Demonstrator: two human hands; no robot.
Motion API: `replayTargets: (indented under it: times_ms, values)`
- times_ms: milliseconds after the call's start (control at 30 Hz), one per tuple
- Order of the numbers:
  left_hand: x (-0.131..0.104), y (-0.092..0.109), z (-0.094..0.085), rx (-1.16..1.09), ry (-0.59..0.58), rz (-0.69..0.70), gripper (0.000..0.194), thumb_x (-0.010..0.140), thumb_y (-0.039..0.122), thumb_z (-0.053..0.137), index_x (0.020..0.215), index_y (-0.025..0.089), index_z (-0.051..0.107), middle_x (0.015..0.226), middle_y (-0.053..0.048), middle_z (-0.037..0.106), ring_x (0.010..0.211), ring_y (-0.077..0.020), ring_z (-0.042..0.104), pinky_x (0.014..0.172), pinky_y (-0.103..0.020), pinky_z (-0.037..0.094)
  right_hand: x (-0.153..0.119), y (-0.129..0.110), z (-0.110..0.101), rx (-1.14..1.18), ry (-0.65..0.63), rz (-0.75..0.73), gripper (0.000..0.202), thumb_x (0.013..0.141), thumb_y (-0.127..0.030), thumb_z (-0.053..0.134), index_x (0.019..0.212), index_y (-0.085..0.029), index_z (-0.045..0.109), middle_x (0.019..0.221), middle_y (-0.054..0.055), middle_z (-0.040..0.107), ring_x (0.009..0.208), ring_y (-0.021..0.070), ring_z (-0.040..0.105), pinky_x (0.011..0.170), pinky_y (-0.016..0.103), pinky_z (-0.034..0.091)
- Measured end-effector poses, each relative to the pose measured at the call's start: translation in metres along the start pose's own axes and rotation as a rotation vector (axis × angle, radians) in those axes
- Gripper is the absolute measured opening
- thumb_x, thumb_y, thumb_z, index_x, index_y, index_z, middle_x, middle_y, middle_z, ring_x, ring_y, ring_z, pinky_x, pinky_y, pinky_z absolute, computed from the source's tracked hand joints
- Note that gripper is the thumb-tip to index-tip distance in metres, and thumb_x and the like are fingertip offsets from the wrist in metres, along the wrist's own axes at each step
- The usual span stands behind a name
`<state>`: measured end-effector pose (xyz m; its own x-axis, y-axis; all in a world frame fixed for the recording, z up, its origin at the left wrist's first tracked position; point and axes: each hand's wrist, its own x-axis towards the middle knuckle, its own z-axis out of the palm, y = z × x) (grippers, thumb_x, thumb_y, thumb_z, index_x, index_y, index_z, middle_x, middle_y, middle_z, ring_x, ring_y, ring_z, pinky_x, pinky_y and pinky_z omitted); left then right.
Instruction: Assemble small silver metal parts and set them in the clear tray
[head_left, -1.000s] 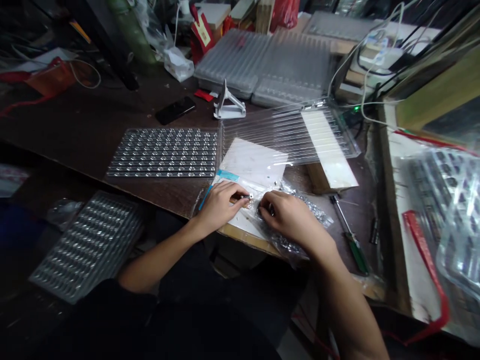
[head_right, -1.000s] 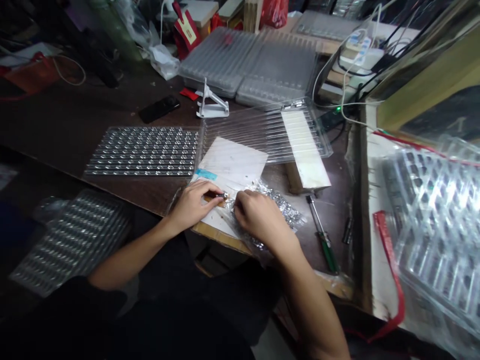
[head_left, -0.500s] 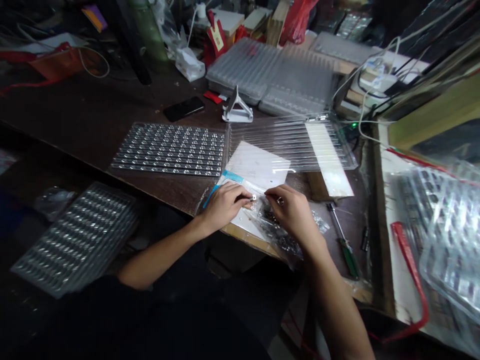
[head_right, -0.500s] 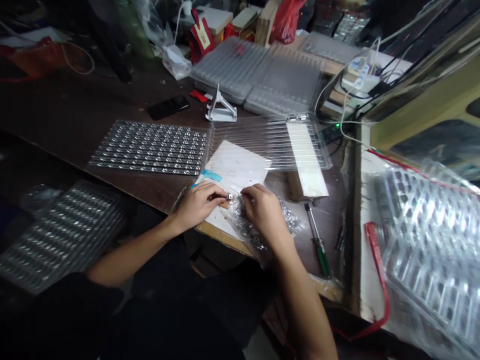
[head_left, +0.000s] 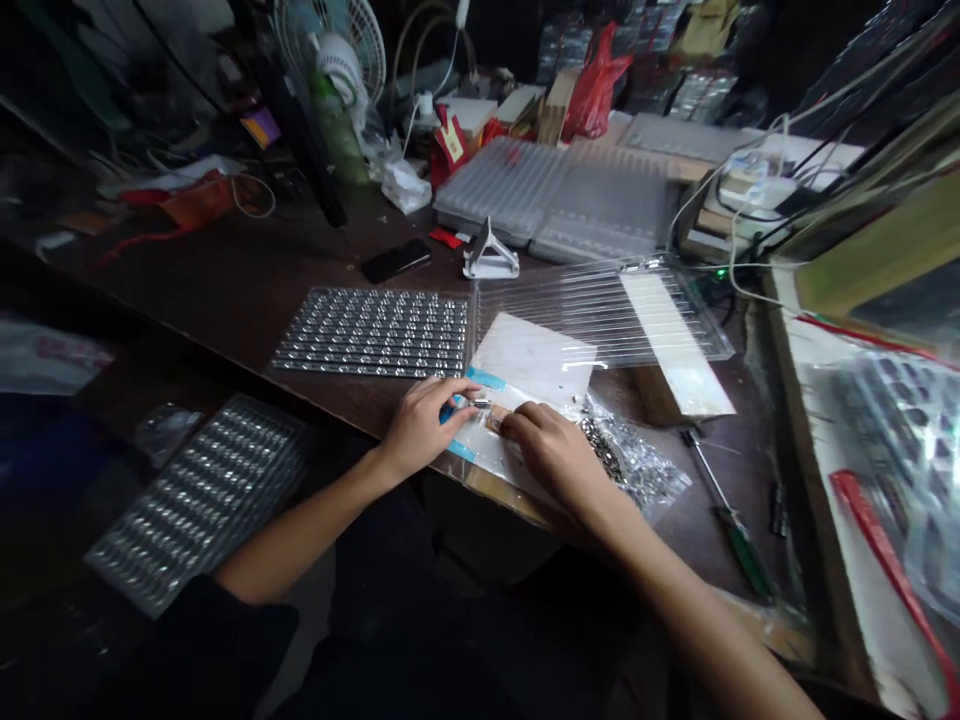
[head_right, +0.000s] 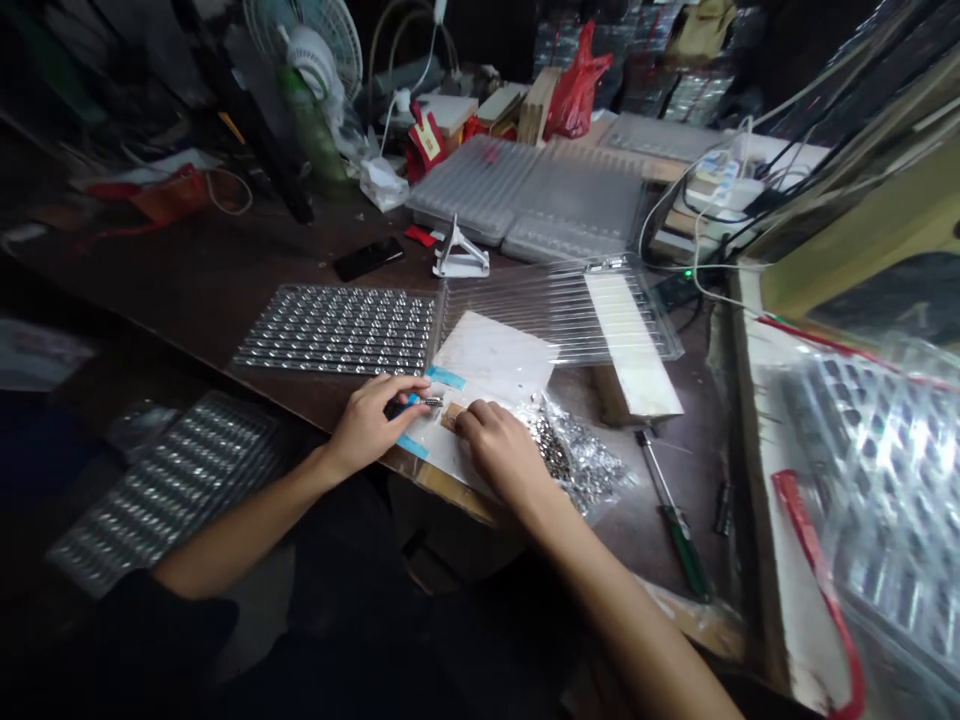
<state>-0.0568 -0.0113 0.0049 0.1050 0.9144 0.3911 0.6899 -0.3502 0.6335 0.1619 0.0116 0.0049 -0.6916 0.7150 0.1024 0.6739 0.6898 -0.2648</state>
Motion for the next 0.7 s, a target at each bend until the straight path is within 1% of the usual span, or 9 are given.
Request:
replayTargets:
  times_ms: [67,133,200,233,300,367,467,533,700]
  values:
    - [0.022,-0.017,-0.009,0.066,-0.008,0.029,0.013,0.090,0.023,0.066,0.102,0.023,0.071,0.099,-0.002,0.075,0.087,-0.0188,0.065,0.086,-0.034,0.051,0.000,-0.001,-0.002,-0.015,-0.017,-0.011,0.017,0.093,-0.010,0.058,0.100,-0.018,0.071,0.097,0.009,0.069,0.089,0.0221,0.063,0.076,0.030,0.048]
    - [0.056,-0.038,-0.017,0.124,0.002,0.026,0.011,0.091,0.024,0.063,0.098,0.022,0.072,0.101,-0.004,0.075,0.091,-0.0197,0.065,0.089,-0.034,0.050,0.000,-0.001,-0.003,-0.002,-0.012,-0.014,0.020,0.093,-0.010,0.057,0.103,-0.019,0.071,0.097,0.008,0.069,0.088,0.0216,0.063,0.075,0.030,0.048]
    - [0.094,-0.062,-0.022,0.190,0.023,-0.061,0.014,0.090,0.024,0.063,0.099,0.019,0.073,0.101,-0.006,0.076,0.085,-0.0187,0.066,0.085,-0.032,0.050,-0.002,0.001,-0.005,0.032,0.030,-0.008,0.025,0.094,-0.011,0.056,0.113,-0.019,0.070,0.098,0.008,0.070,0.088,0.0219,0.064,0.075,0.031,0.049]
    - [0.113,-0.072,-0.024,0.234,-0.006,-0.102,0.016,0.090,0.025,0.063,0.101,0.018,0.073,0.101,-0.006,0.076,0.085,-0.0185,0.066,0.085,-0.031,0.050,-0.003,0.003,-0.007,0.062,0.060,-0.005,0.028,0.095,-0.012,0.054,0.118,-0.019,0.068,0.100,0.009,0.070,0.089,0.0223,0.064,0.076,0.031,0.049]
    - [0.145,-0.089,-0.024,0.274,-0.025,-0.119,0.017,0.089,0.023,0.062,0.101,0.017,0.074,0.100,-0.008,0.077,0.085,-0.0189,0.067,0.083,-0.030,0.050,-0.007,0.007,-0.011,0.136,0.121,0.007,0.030,0.096,-0.015,0.052,0.123,-0.017,0.066,0.103,0.010,0.070,0.090,0.0225,0.065,0.078,0.032,0.051]
    - [0.166,-0.100,-0.022,0.306,-0.077,-0.113,0.015,0.086,0.021,0.064,0.096,0.016,0.075,0.095,-0.008,0.077,0.083,-0.0194,0.067,0.082,-0.030,0.050,-0.011,0.013,-0.018,0.215,0.168,0.026,0.027,0.097,-0.016,0.051,0.118,-0.017,0.068,0.103,0.009,0.071,0.091,0.0217,0.067,0.079,0.031,0.051]
    - [0.181,-0.108,-0.020,0.360,-0.178,-0.092,0.012,0.082,0.022,0.068,0.088,0.018,0.077,0.090,-0.006,0.077,0.083,-0.0202,0.068,0.083,-0.030,0.050,-0.018,0.022,-0.031,0.289,0.209,0.073,0.024,0.096,-0.016,0.051,0.108,-0.018,0.072,0.102,0.008,0.072,0.091,0.0202,0.068,0.079,0.029,0.050]
    - [0.185,-0.112,-0.021,0.405,-0.230,-0.081,0.011,0.080,0.025,0.069,0.084,0.020,0.078,0.092,-0.005,0.078,0.088,-0.0208,0.068,0.087,-0.030,0.050,-0.023,0.027,-0.039,0.292,0.197,0.117,0.023,0.097,-0.017,0.052,0.106,-0.018,0.073,0.102,0.008,0.072,0.092,0.0201,0.068,0.080,0.029,0.050]
    - [0.192,-0.118,-0.033,0.521,-0.292,-0.098,0.009,0.075,0.024,0.069,0.076,0.022,0.077,0.089,-0.004,0.078,0.091,-0.0231,0.069,0.090,-0.031,0.050,-0.032,0.033,-0.048,0.205,0.000,0.201,0.017,0.092,-0.021,0.061,0.100,-0.018,0.076,0.100,0.008,0.073,0.093,0.0239,0.068,0.075,0.030,0.048]
